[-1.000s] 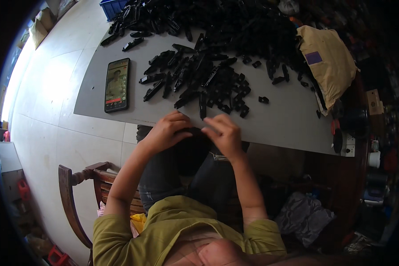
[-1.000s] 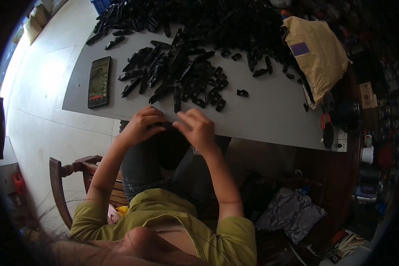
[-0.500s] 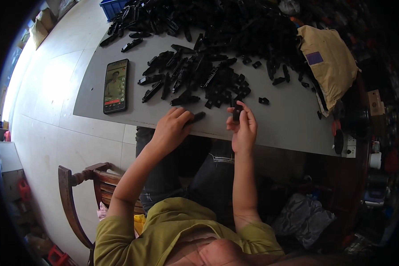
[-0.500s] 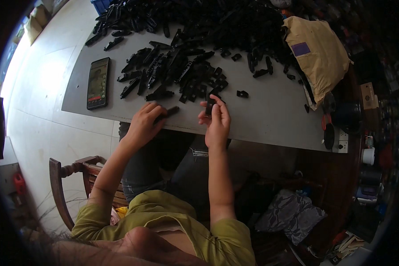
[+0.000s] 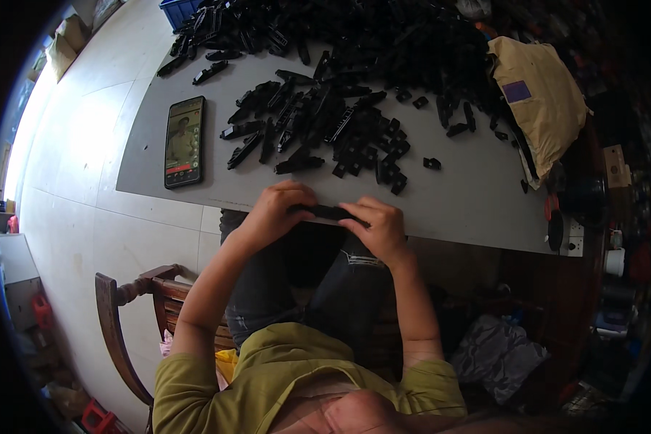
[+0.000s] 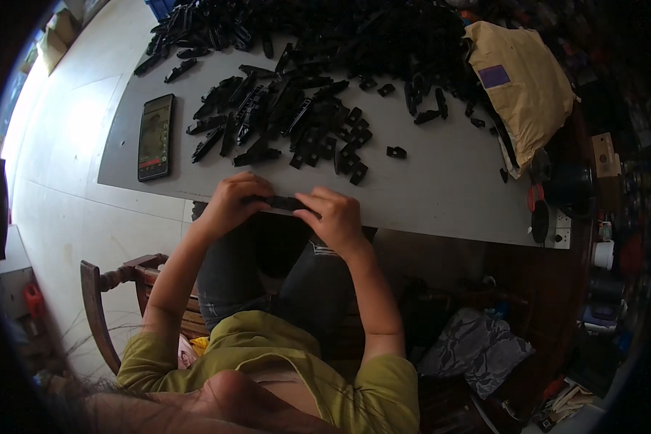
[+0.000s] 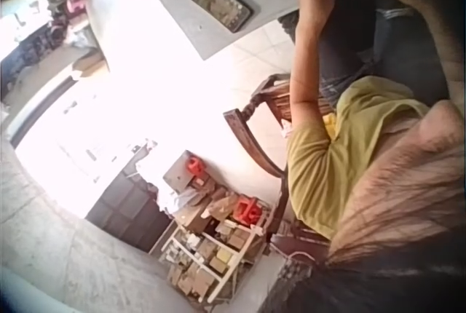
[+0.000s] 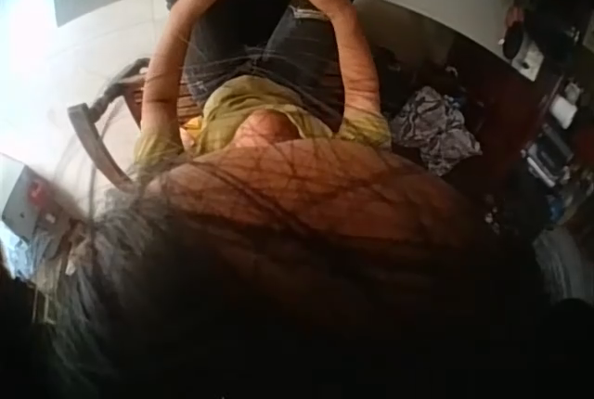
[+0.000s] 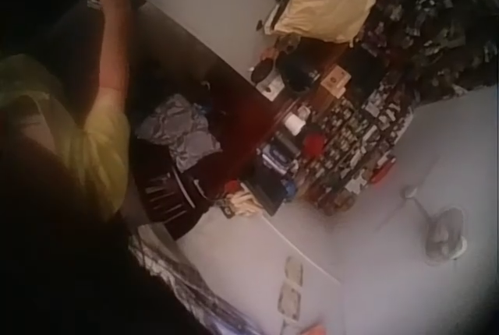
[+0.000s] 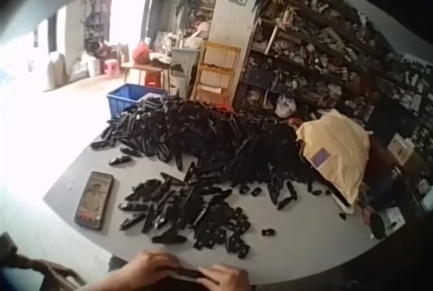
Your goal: Assembling small black plastic components by hand.
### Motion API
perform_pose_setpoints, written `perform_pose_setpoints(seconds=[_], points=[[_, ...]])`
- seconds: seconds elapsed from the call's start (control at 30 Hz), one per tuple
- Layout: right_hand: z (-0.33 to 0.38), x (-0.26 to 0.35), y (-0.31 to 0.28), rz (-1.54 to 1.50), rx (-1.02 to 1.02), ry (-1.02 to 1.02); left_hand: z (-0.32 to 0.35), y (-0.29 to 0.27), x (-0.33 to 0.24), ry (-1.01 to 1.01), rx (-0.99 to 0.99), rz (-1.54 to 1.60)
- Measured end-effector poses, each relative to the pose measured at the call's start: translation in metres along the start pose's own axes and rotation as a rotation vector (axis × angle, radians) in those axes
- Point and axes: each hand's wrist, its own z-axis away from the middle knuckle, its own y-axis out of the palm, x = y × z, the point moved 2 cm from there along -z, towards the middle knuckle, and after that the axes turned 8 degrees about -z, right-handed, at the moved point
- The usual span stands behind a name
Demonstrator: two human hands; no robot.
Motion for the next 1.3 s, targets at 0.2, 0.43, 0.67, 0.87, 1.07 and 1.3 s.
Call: perform_pose_setpoints(seconds=[0.2, 0.43, 0.67, 0.87, 1.07, 1.3], points=[[-0.008, 0.0, 0.011, -0.18, 0.029, -0.046, -0.003, -0.003, -0.006, 0.064, 0.084, -0.017], [-0.043, -0.004, 0.013, 0.222, -0.222, 0.211, -0.038, -0.013, -0.007, -0.002, -0.159, -0.639], [-0.034, -0.003, 0.007, 0.132, -0.332, 0.162, -0.025, -0.021, -0.014, -0.352, -0.094, -0.04], [-0.018, -0.009, 0.02, -0.816, -0.285, 0.119, -0.005, -0.008, 0.0, -0.017, -0.162, -0.135], [-0.007, -0.004, 0.008, -0.055, -0.166, -0.02, -0.002, -0.006, 0.006, -0.081, -0.055, -0.127], [-0.01, -0.001, 0.016, -0.125, -0.102, -0.093, -0.003, 0.0, 0.004, 0.062, -0.009, -0.033]])
